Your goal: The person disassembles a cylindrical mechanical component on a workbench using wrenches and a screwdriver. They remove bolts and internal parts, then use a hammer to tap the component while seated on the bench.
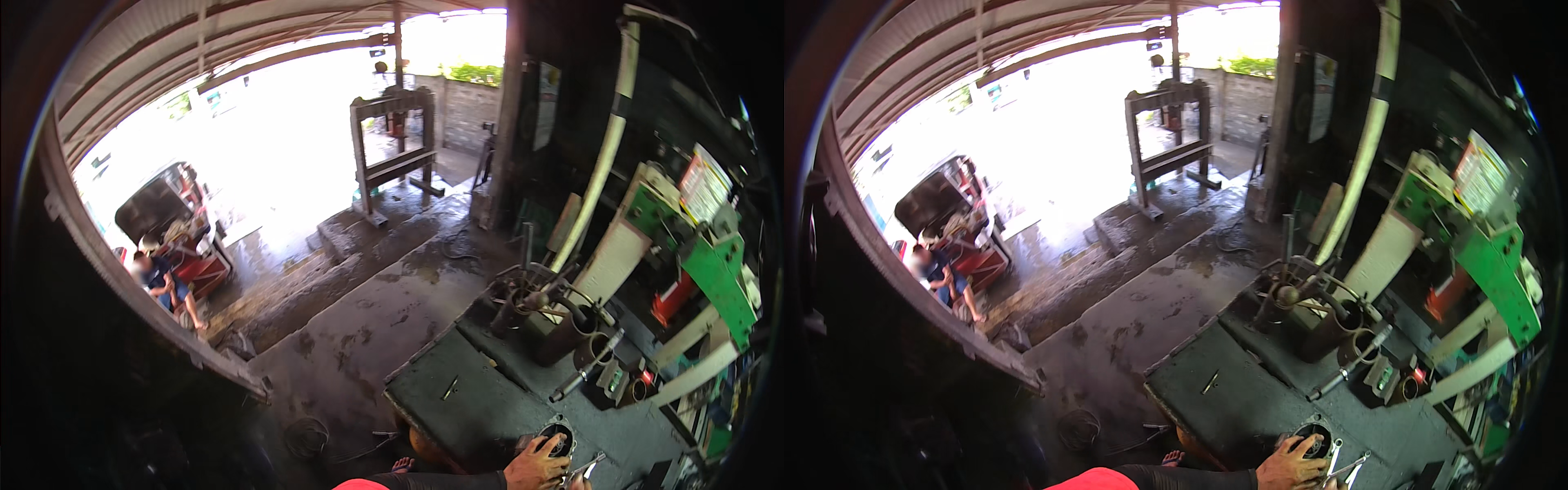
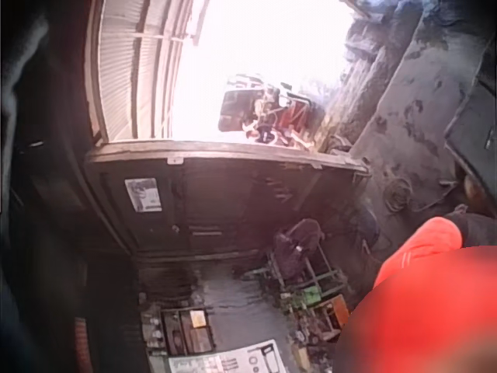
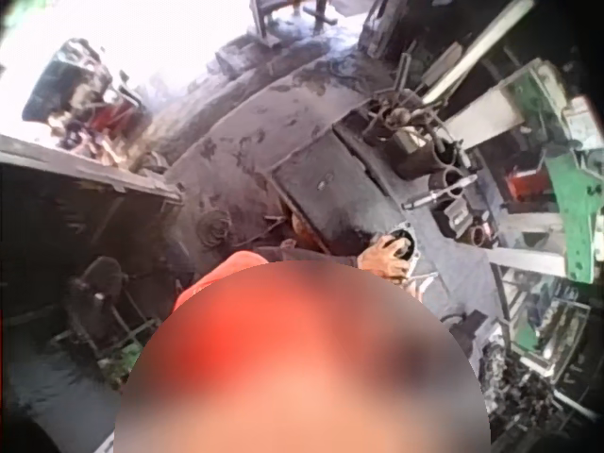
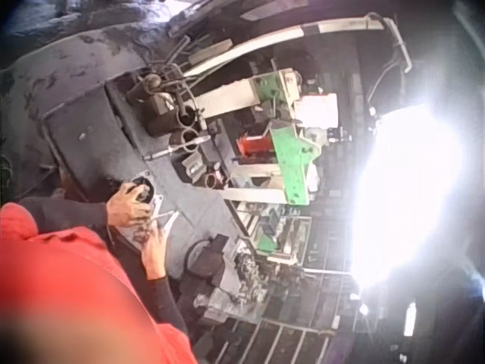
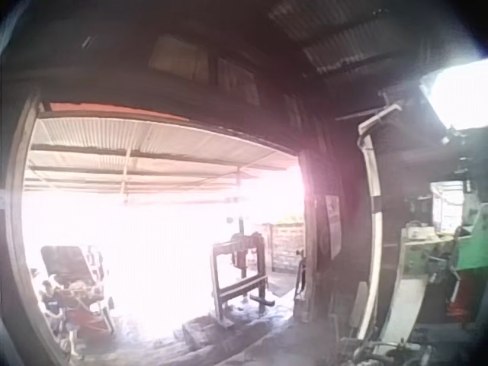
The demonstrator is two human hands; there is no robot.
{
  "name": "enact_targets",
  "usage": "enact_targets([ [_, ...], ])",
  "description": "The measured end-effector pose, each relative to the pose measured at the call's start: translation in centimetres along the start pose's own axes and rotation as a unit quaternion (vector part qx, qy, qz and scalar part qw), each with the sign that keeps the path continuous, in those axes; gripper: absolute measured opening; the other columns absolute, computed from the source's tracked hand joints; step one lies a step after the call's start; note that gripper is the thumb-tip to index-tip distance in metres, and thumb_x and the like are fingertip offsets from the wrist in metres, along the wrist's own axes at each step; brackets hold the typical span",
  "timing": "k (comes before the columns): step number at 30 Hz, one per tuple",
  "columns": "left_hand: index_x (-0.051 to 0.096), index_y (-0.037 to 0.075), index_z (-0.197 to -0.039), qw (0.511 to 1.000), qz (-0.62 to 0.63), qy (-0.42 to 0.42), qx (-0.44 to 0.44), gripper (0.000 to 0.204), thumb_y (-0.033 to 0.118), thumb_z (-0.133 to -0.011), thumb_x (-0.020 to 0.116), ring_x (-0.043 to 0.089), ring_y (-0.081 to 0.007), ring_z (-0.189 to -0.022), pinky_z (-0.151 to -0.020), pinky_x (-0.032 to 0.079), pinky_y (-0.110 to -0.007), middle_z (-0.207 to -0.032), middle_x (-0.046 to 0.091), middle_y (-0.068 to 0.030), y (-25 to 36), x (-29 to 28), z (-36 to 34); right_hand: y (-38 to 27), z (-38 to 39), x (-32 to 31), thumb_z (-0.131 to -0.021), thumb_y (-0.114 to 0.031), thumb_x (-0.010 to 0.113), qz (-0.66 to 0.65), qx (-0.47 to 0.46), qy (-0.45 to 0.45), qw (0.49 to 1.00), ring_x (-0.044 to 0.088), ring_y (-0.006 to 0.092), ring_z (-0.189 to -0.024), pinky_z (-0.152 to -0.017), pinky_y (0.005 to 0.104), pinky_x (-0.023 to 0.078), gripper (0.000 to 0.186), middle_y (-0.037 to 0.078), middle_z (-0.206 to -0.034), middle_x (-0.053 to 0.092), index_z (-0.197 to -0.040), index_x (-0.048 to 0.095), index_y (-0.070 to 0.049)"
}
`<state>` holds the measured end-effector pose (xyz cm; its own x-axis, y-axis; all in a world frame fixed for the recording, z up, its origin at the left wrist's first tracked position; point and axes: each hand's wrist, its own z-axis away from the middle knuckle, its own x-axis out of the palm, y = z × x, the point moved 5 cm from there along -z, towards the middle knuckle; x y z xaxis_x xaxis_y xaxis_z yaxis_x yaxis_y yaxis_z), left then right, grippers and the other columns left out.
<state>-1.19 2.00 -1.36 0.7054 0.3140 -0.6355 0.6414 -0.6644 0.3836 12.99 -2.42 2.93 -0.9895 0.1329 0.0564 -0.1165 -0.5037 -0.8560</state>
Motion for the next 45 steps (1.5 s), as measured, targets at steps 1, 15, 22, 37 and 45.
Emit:
enact_targets([
  [1,0.076,0.029,-0.11,0.999,-0.039,-0.003,0.018,0.027,0.045,-0.09,0.068,0.044,-0.0432,-0.137,-0.104,0.036,-0.062,-0.124,0.064,0.0074,0.1,-0.1,0.1,-0.6,-0.9,0.3,-0.107,-0.024,0.065,0.028,-0.01,-0.026,0.999,0.059,0.0114,-0.063,-0.056,0.0279,0.052,0.019,0.001,-0.082,0.061,-0.116,0.061,-0.008],
  [15,0.076,0.022,-0.112,0.999,0.01,-0.011,-0.048,0.039,0.047,-0.083,0.076,0.043,-0.0359,-0.141,-0.107,0.037,-0.057,-0.122,0.068,0.0015,-0.4,-0.1,0.0,-9.9,-2.4,5.8,-0.089,-0.013,0.064,0.762,-0.417,-0.341,0.359,0.071,0.0298,-0.093,-0.088,0.0447,0.056,0.023,0.01,-0.095,0.074,-0.112,0.069,-0.008],
  [22,0.077,0.027,-0.103,1.0,-0.01,0.003,0.006,0.029,0.048,-0.083,0.075,0.043,-0.0363,-0.139,-0.104,0.039,-0.059,-0.124,0.065,0.0055,0.2,-0.3,0.1,-8.5,4.1,0.3,-0.1,-0.019,0.069,0.562,-0.511,0.11,0.641,0.066,0.0317,-0.101,-0.097,0.0445,0.054,0.033,0.018,-0.104,0.068,-0.128,0.064,-0.002],
  [37,0.072,0.023,-0.118,0.996,0.035,-0.06,-0.064,0.042,0.043,-0.081,0.075,0.046,-0.0337,-0.137,-0.105,0.037,-0.056,-0.127,0.067,0.0029,-0.5,0.1,-0.2,-8.8,-4.1,5.3,-0.082,-0.012,0.068,0.708,-0.12,-0.308,0.624,0.07,0.0303,-0.068,-0.064,0.045,0.056,0.015,0.014,-0.075,0.072,-0.094,0.07,-0.004],
  [45,0.075,0.022,-0.117,0.998,0.014,-0.005,-0.053,0.043,0.049,-0.083,0.074,0.044,-0.0368,-0.139,-0.105,0.038,-0.058,-0.127,0.066,0.004,-1.0,-0.4,-0.2,-8.7,2.3,5.1,-0.09,-0.007,0.067,0.714,-0.558,-0.182,0.381,0.064,0.0322,-0.118,-0.111,0.0464,0.047,0.029,0.015,-0.126,0.066,-0.118,0.068,-0.01],
])
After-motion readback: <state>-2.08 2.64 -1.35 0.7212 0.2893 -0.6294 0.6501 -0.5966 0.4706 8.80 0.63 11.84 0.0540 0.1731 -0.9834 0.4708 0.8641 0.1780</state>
